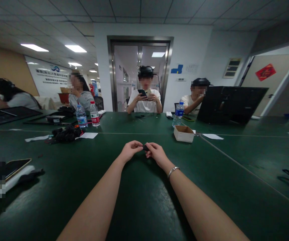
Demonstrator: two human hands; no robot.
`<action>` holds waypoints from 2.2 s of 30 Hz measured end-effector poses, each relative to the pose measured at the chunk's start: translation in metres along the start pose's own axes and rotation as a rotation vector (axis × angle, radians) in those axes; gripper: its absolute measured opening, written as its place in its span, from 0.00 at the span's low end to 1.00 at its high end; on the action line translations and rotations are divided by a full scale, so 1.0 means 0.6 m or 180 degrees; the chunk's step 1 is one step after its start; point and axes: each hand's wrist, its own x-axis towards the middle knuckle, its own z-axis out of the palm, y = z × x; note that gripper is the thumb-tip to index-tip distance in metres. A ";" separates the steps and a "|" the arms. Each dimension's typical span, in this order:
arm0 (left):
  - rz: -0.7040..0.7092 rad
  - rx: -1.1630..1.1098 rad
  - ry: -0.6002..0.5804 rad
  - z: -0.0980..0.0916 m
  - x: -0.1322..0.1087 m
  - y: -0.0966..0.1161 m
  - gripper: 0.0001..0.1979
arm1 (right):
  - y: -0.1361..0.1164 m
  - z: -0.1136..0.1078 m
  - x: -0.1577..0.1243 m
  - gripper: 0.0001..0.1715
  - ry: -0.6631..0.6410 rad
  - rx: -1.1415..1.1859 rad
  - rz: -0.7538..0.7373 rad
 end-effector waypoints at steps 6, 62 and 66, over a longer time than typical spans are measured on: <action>-0.0157 -0.0100 0.0013 0.003 -0.004 0.010 0.19 | 0.001 -0.002 0.000 0.20 -0.0010 0.0149 0.0032; -0.0065 -0.0039 -0.0044 0.002 -0.004 0.005 0.16 | -0.013 -0.002 -0.009 0.23 -0.0063 0.0071 0.0197; -0.0080 -0.0088 -0.0046 0.002 -0.005 0.005 0.17 | -0.014 -0.001 -0.009 0.24 -0.0070 0.0017 0.0162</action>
